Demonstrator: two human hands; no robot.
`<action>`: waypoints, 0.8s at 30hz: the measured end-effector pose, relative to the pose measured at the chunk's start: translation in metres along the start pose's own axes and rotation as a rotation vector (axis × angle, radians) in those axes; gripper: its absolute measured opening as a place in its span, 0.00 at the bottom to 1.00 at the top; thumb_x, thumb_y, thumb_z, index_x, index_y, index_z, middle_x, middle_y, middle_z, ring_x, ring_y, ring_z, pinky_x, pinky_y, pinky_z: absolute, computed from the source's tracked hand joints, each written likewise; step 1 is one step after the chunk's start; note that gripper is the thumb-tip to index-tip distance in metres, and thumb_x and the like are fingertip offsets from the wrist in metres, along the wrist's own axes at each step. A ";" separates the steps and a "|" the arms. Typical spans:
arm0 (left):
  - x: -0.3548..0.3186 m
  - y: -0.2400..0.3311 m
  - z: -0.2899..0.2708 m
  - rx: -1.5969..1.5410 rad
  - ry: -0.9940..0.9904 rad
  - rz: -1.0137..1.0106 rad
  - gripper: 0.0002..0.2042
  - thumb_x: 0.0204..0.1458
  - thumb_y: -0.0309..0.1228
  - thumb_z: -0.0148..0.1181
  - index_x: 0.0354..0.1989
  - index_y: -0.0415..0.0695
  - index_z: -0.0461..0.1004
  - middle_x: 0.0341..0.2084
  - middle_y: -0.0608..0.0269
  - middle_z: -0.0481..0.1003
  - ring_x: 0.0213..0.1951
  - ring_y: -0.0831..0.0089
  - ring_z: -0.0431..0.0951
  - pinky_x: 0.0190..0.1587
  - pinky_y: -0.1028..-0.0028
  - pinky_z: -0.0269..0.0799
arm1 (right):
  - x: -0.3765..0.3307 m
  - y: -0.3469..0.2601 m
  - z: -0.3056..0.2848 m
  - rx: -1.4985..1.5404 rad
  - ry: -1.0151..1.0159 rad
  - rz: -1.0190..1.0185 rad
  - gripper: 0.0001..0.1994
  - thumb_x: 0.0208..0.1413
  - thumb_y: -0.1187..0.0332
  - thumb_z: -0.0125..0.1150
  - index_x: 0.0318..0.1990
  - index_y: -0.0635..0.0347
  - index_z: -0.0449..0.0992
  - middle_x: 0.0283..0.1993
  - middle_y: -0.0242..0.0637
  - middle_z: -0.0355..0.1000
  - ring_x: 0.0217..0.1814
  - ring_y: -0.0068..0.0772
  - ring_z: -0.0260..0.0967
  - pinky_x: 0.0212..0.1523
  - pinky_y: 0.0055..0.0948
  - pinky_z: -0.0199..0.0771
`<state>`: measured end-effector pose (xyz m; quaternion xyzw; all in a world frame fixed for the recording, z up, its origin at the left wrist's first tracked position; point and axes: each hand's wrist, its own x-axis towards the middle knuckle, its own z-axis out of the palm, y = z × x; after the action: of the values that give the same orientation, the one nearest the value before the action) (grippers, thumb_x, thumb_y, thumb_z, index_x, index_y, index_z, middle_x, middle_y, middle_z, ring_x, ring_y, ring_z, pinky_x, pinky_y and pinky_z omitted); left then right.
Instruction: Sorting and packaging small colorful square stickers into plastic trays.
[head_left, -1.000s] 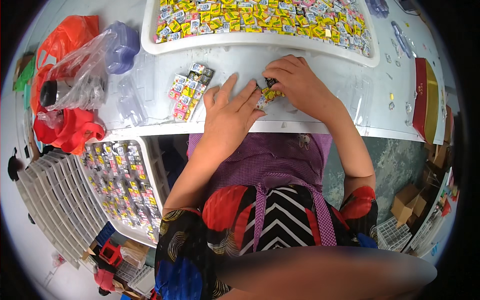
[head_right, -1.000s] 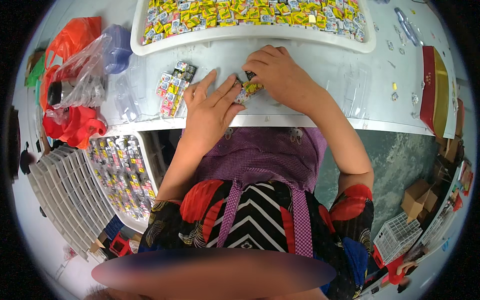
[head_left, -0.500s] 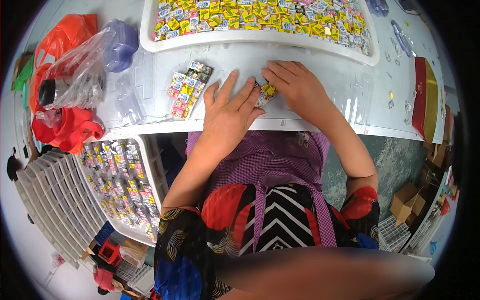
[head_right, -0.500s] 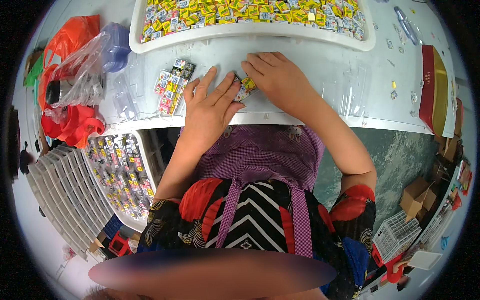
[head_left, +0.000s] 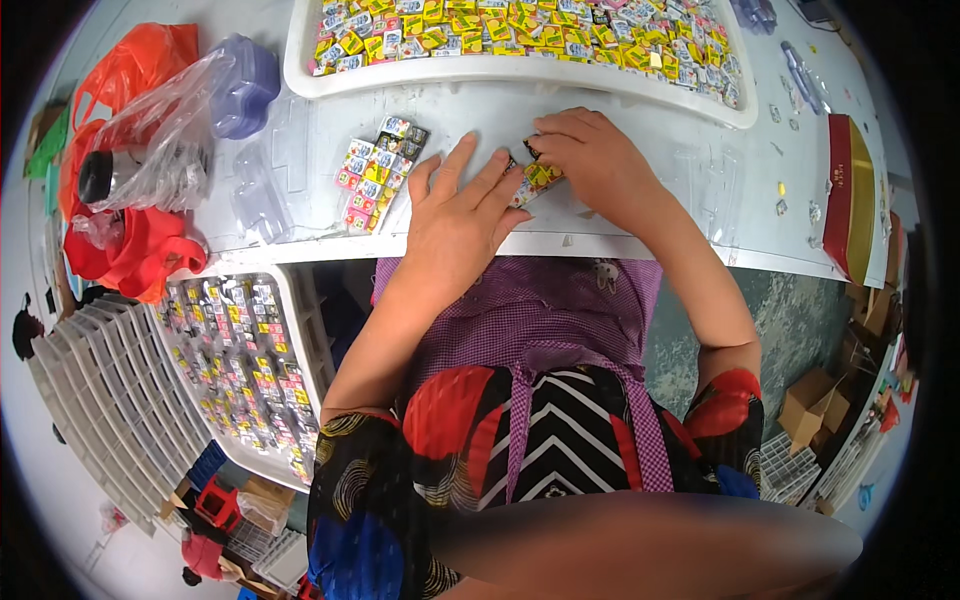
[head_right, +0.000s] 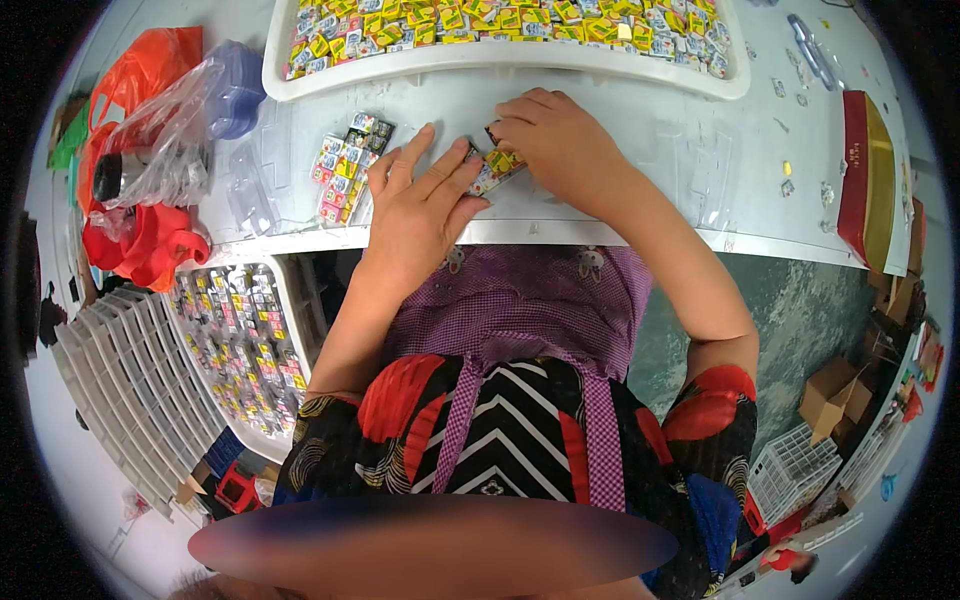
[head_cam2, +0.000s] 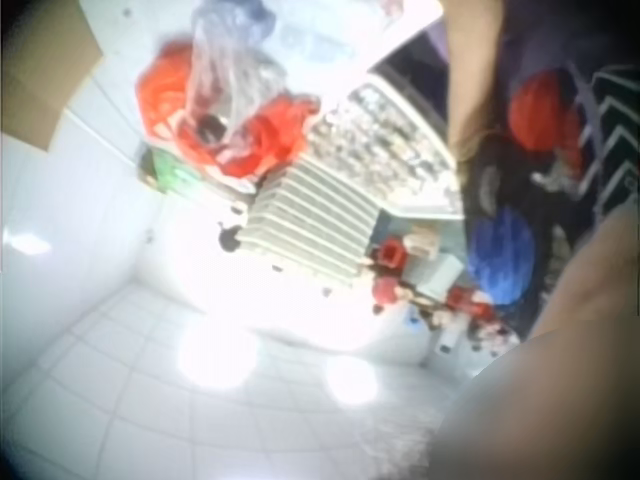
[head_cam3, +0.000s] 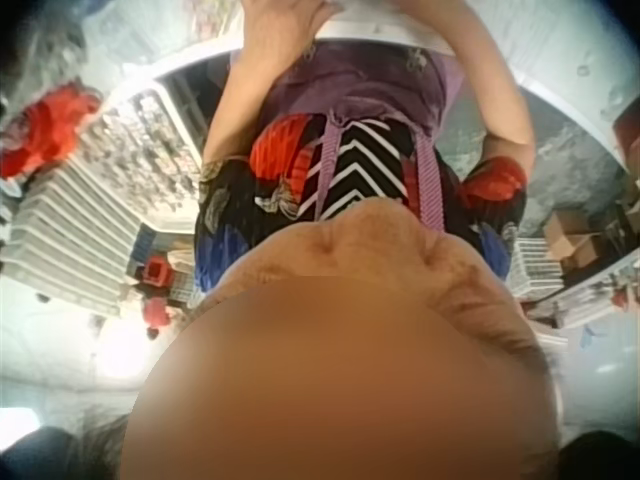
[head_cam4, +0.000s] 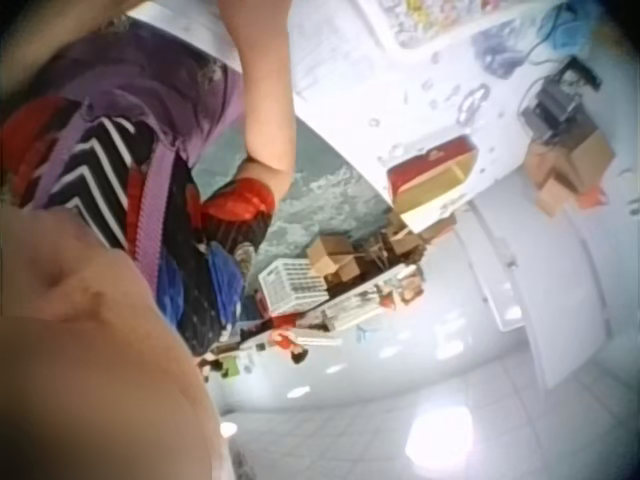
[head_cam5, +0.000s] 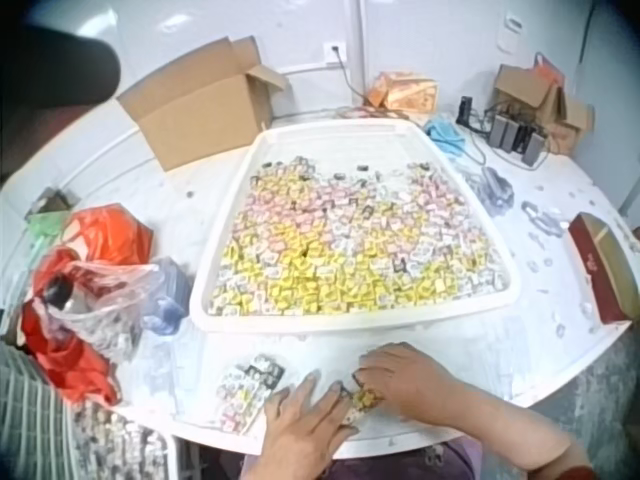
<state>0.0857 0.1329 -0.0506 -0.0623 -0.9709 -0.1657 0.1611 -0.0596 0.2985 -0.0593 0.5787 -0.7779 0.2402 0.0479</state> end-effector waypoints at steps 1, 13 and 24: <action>0.002 0.003 -0.001 -0.037 0.015 -0.028 0.20 0.45 0.39 0.67 0.46 0.44 0.78 0.54 0.62 0.73 0.61 0.54 0.63 0.58 0.56 0.55 | 0.000 0.001 0.000 0.062 -0.027 0.025 0.15 0.42 0.76 0.59 0.42 0.63 0.77 0.50 0.43 0.73 0.53 0.46 0.69 0.55 0.37 0.70; 0.009 0.008 0.017 -0.170 0.014 -0.133 0.18 0.45 0.37 0.68 0.46 0.46 0.78 0.58 0.56 0.66 0.64 0.51 0.56 0.59 0.57 0.52 | 0.005 -0.004 -0.011 0.093 -0.059 0.079 0.12 0.43 0.79 0.57 0.38 0.63 0.78 0.46 0.42 0.75 0.49 0.45 0.70 0.50 0.35 0.72; 0.007 0.008 0.015 -0.141 0.061 -0.111 0.21 0.44 0.35 0.68 0.48 0.44 0.77 0.55 0.61 0.71 0.61 0.55 0.61 0.58 0.59 0.55 | -0.006 -0.011 -0.015 -0.128 -0.150 -0.046 0.22 0.45 0.78 0.55 0.51 0.65 0.73 0.62 0.41 0.65 0.68 0.45 0.57 0.65 0.41 0.60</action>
<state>0.0763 0.1462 -0.0588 -0.0143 -0.9535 -0.2441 0.1764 -0.0505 0.3079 -0.0451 0.6084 -0.7796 0.1450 0.0319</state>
